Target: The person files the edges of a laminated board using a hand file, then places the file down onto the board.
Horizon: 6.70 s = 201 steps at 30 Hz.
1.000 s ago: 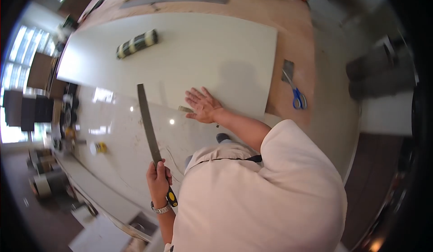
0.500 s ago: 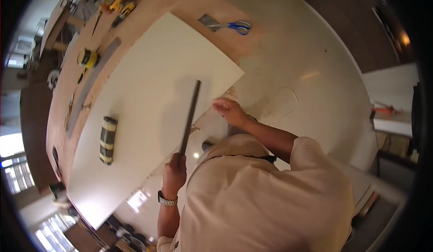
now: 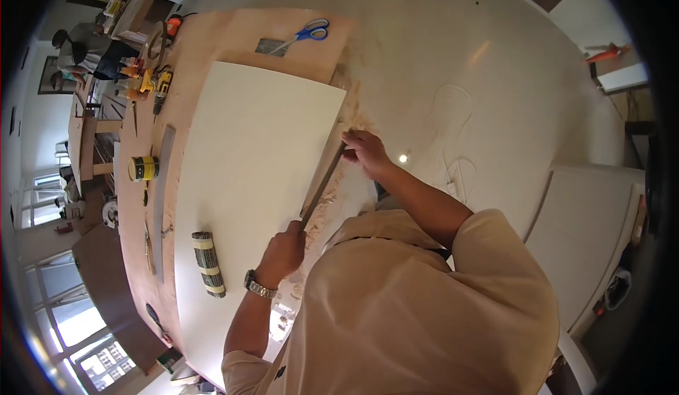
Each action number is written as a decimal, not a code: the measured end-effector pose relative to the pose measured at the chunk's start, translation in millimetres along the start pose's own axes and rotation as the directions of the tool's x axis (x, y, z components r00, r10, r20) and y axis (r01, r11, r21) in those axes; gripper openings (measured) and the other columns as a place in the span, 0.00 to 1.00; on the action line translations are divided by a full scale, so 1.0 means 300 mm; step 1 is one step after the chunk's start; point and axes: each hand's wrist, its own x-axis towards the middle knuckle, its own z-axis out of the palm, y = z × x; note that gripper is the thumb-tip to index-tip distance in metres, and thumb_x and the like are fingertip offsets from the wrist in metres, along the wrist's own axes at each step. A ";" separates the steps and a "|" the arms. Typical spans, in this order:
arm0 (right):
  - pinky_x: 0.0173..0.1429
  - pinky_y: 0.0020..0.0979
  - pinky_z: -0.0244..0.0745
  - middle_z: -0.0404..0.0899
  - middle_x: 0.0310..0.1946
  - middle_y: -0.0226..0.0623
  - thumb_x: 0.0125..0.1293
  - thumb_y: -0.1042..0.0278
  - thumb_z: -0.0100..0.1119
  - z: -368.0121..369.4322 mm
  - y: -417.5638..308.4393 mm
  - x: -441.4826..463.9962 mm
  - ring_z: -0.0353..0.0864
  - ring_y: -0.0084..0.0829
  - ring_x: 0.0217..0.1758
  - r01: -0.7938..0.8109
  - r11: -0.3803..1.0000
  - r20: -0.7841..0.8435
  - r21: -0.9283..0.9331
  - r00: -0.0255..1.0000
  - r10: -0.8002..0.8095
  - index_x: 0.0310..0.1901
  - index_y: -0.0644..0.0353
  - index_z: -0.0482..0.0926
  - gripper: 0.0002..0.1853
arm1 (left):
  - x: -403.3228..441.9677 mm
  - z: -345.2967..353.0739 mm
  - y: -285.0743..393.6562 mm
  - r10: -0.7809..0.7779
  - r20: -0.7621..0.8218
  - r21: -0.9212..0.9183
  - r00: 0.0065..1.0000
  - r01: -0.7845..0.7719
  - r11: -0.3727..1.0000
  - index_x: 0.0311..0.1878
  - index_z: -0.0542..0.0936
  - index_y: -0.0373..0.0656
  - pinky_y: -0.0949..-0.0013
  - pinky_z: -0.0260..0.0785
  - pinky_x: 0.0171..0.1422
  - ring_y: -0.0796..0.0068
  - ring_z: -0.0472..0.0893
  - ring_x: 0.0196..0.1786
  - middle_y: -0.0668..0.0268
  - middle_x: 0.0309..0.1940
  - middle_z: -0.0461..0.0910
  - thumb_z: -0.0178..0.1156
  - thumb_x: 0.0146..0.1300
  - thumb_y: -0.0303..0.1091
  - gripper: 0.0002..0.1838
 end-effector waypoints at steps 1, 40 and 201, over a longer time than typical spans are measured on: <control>0.40 0.28 0.80 0.80 0.37 0.31 0.67 0.57 0.65 0.029 0.008 0.008 0.79 0.24 0.35 -0.008 1.000 -0.007 0.026 1.000 0.008 0.51 0.62 0.78 0.19 | 0.002 -0.024 0.000 0.010 -0.009 0.007 1.000 -0.010 1.000 0.44 0.69 0.39 0.38 0.71 0.34 0.34 0.79 0.31 0.41 0.24 0.79 0.51 0.72 0.36 0.09; 0.55 0.34 0.73 0.73 0.60 0.47 0.63 0.31 0.60 0.076 0.356 0.223 0.78 0.33 0.50 0.100 0.959 -0.279 -0.267 0.944 -0.176 0.72 0.66 0.58 0.50 | 0.189 -0.107 0.034 -0.081 0.117 0.266 0.990 0.047 0.963 0.41 0.72 0.35 0.40 0.73 0.42 0.35 0.81 0.36 0.39 0.28 0.80 0.46 0.74 0.38 0.14; 0.33 0.21 0.67 0.78 0.35 0.23 0.67 0.43 0.62 -0.004 0.133 0.260 0.73 0.16 0.29 0.064 0.876 -0.128 0.478 0.992 -0.003 0.44 0.52 0.79 0.19 | 0.178 -0.364 0.019 0.015 0.114 -0.326 0.993 0.023 0.945 0.32 0.73 0.36 0.70 0.68 0.24 0.77 0.76 0.19 0.65 0.18 0.77 0.52 0.74 0.37 0.15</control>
